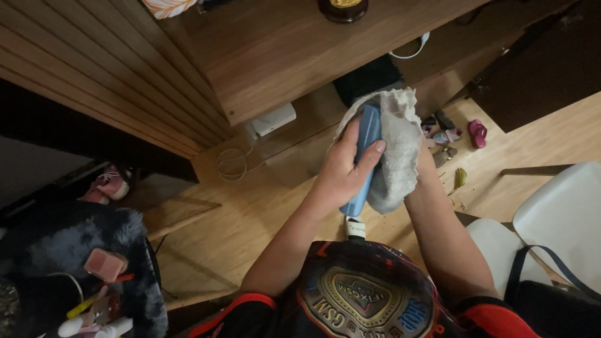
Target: The person cleans a small white bottle and a pink tube using a grey cloth. They then wipe a pair of eyeglasses with a white wipe. Finally, they clean a blue plastic case with the grey cloth. The person places the cleaned items on a nearby table or shelf.
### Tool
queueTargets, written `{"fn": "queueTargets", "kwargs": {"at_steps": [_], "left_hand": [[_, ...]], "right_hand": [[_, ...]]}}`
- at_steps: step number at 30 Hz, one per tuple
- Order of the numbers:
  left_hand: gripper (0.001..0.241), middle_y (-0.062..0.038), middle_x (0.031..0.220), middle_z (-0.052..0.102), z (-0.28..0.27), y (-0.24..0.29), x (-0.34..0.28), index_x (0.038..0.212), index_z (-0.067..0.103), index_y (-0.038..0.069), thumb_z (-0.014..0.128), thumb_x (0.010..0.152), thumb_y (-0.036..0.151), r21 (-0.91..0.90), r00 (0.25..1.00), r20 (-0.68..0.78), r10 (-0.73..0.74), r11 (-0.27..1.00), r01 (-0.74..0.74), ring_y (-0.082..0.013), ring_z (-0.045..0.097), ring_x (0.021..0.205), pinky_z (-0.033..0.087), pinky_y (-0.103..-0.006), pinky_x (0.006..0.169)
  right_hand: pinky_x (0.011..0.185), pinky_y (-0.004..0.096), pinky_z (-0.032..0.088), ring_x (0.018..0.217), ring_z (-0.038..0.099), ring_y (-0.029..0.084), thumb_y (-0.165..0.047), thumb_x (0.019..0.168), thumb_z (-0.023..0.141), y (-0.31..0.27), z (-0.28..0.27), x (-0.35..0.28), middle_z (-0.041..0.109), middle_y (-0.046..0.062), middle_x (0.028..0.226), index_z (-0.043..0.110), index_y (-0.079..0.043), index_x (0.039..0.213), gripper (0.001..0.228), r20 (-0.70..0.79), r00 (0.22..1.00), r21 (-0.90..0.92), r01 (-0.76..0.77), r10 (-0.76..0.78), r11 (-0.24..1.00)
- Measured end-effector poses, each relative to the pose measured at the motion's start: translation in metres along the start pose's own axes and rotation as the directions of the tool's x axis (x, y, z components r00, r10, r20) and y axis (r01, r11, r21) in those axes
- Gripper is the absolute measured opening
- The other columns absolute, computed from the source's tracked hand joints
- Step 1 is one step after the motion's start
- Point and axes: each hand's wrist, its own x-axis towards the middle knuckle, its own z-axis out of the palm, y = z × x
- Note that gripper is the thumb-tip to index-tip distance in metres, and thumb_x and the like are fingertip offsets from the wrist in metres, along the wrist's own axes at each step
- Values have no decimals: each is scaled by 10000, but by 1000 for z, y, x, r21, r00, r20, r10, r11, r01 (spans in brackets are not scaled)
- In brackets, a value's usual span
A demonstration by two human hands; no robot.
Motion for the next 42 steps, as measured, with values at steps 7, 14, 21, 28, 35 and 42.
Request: {"fn": "queueTargets", "kwargs": {"at_steps": [7,14,21,28,35,42], "left_hand": [[654,-289,1693,160,-2,-10,5,1677,59,212,412,1139,328,-188,993,43,108,977,-98,-527,157,1521,202,-632,1230],[501,-223,1445,454,1,-38,29,1575,289,269,478,1112,251,-281,982,-182,47,955,-98,-417,501,1256,442,-568,1068],[516,-364,1222,659,-41,-48,43,1588,283,210,491,1117,199,-793,965,-238,-111,596,-127,-384,731,1042,619,-470,930],[400,-365,1231,653,-45,-91,45,1447,480,209,588,1068,276,-920,967,-100,-233,392,0,-429,727,1041,615,-572,894],[482,-201,1030,743,-22,-84,45,1233,640,188,575,975,591,-736,841,-196,-504,643,214,-250,762,787,650,-417,760],[921,-290,1567,397,1,14,22,1509,454,-2,600,883,658,-580,870,-268,-415,790,198,-442,368,1455,301,-545,1203]], "right_hand": [[982,369,496,1092,679,194,-101,977,710,-7,8,-12,757,114,1123,739,-23,1128,173,73,997,-44,14,-11,999],[965,381,486,1087,680,211,-102,969,709,-12,9,-42,765,127,1098,755,4,1084,163,146,989,-83,25,-13,996],[950,353,558,1127,722,253,193,671,649,-90,33,-63,795,78,1144,803,-166,1202,659,240,968,-216,-19,72,976],[694,343,632,669,724,164,-156,925,742,-33,-21,-47,704,52,801,716,-88,1011,112,-237,668,315,-633,705,707],[742,302,588,755,725,148,26,785,818,-27,20,-73,754,79,846,758,-68,977,222,-207,838,233,-459,505,857],[746,262,481,753,622,141,-58,653,928,-22,20,-35,708,43,817,724,-93,903,325,-122,969,-65,-224,215,972]]}}
